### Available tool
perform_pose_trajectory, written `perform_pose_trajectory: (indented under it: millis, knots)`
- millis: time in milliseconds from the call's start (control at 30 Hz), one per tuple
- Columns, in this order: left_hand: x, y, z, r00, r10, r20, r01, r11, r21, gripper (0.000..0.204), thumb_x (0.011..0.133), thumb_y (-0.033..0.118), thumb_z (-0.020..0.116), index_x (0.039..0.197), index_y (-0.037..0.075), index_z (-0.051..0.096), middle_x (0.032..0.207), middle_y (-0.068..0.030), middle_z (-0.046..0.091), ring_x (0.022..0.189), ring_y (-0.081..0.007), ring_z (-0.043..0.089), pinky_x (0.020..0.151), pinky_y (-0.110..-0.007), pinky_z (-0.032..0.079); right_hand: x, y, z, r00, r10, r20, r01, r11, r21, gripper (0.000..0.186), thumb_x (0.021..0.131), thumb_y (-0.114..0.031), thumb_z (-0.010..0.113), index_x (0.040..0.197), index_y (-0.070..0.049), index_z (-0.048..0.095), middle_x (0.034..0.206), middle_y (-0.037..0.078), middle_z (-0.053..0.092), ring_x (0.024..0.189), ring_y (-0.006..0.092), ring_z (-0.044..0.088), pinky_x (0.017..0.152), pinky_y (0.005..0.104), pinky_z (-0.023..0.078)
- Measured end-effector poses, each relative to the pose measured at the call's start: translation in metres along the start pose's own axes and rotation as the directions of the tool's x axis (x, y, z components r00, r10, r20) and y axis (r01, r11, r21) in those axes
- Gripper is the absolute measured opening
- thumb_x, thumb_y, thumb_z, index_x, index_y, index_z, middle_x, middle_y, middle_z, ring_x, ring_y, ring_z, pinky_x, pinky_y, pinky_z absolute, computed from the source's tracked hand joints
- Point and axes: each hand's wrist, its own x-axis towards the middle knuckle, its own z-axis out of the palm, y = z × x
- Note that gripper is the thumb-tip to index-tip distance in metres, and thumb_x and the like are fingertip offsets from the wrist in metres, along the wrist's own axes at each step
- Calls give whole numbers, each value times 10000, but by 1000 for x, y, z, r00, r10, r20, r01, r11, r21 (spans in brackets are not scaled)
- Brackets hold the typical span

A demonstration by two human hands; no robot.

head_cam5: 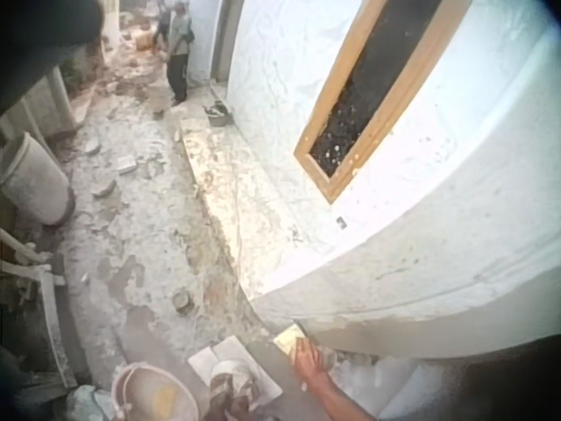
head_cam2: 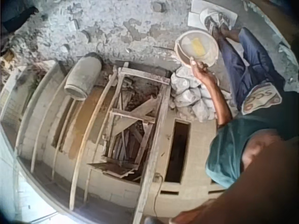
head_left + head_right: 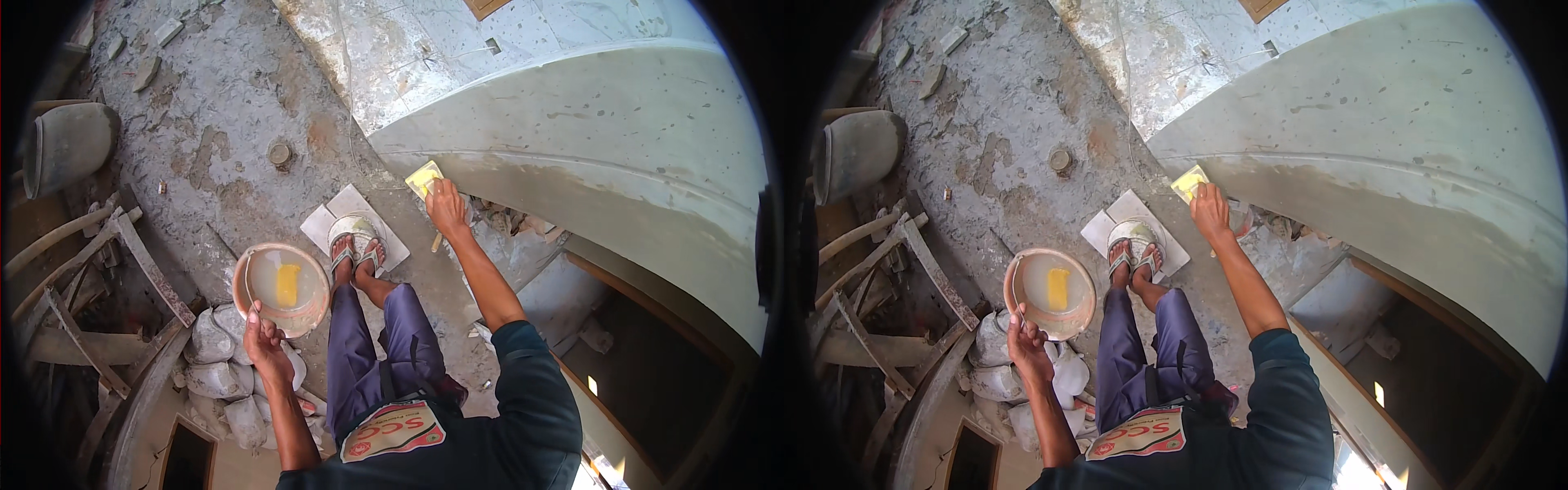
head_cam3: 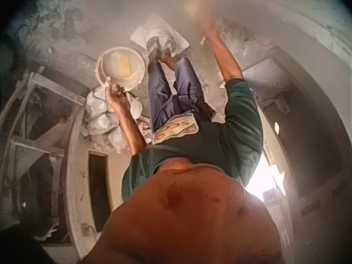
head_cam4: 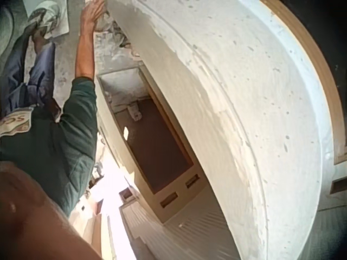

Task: The person finishes a corner of a concrete wall using a hand float dipped in a bowl of liquid, rubbing the surface to smooth it.

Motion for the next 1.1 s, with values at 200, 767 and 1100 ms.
perform_pose_trajectory:
  millis: [200,767,1100]
  knots:
    - [-1,18,3,999,-43,-26,44,998,50,277,894,407,634,889,153,524,623,87,332,530,-23,279,494,-195,238,-33,-47,-168,951,205,230,-305,520,798,390,835,-40,597,1208,55,539,1119,154,629,1072,238,619,825,372,528]
    - [68,-20,93,949,148,280,-218,946,240,373,893,442,610,665,161,522,517,40,312,414,-108,233,395,-290,198,-114,-55,-791,428,-69,-901,866,317,387,388,954,-154,441,1284,43,497,1221,156,608,1090,247,624,946,380,507]
    - [-7,72,169,919,6,394,-153,927,343,390,894,454,602,650,167,503,515,39,307,413,-110,231,394,-293,197,-71,-129,-1079,375,-118,-919,322,947,10,321,995,-261,506,1089,8,654,950,31,655,845,106,602,778,286,486]
